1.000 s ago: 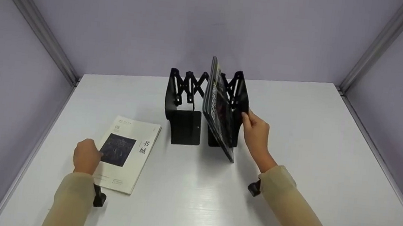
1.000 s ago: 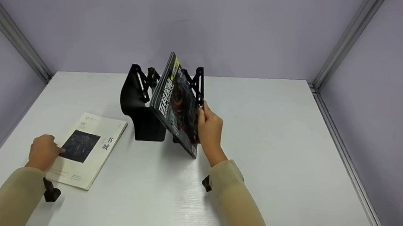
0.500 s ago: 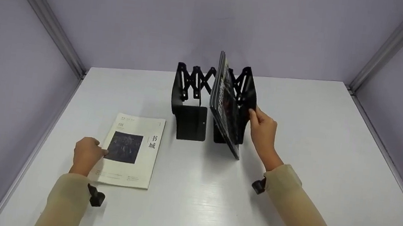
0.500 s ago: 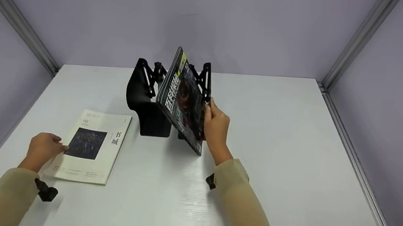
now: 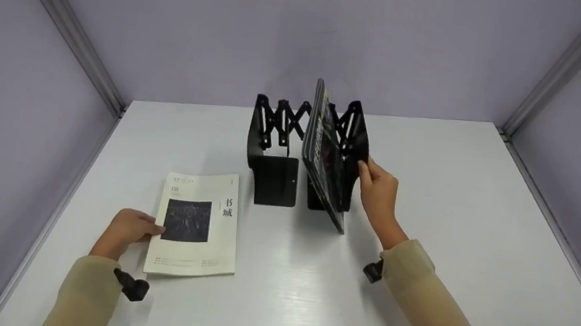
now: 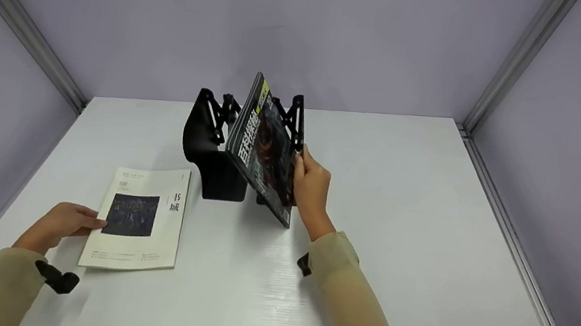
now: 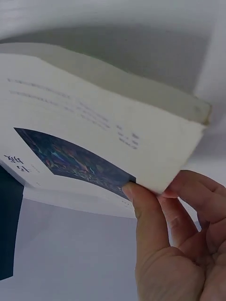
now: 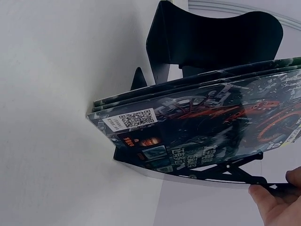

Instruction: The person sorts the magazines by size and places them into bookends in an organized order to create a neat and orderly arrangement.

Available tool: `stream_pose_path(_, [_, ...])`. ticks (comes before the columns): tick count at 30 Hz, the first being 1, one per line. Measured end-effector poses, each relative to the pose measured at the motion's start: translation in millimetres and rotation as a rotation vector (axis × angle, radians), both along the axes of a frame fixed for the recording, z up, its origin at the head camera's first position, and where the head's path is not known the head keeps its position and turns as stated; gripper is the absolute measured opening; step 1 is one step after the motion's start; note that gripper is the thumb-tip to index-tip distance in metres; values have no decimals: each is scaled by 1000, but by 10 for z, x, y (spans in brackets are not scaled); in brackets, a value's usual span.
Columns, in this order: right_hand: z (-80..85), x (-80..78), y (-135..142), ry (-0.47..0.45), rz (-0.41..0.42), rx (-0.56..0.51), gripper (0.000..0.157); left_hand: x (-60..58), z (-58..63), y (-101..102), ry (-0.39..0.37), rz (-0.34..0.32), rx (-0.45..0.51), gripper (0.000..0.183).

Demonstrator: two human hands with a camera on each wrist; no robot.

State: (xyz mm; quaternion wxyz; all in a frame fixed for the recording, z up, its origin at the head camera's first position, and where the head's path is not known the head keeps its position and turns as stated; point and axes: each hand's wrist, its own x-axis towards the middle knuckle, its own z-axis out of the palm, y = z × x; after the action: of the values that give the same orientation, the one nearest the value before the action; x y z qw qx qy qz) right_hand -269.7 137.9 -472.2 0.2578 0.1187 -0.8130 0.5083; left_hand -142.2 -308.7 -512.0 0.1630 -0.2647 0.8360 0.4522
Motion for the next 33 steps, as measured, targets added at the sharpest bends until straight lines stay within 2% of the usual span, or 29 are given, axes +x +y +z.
stream_pose_path(10, [13, 7, 7, 10, 1, -1, 25, 70, -52, 71, -52, 62, 229, 71])
stream_pose_path(15, [32, -9, -11, 21, 5, -1, 25, 86, -67, 120, -13, 131, 392, 68])
stream_pose_path(20, [51, -25, -19, 19, -8, 19, 25, 109, -118, 184, 26, 155, 511, 57])
stream_pose_path(28, [41, -23, 2, 11, -8, 13, 25, 141, -142, 300, 45, 148, 540, 50])
stream_pose_path(33, [46, -33, 22, 16, -5, 11, 25, 156, -120, 403, 87, 152, 465, 48])
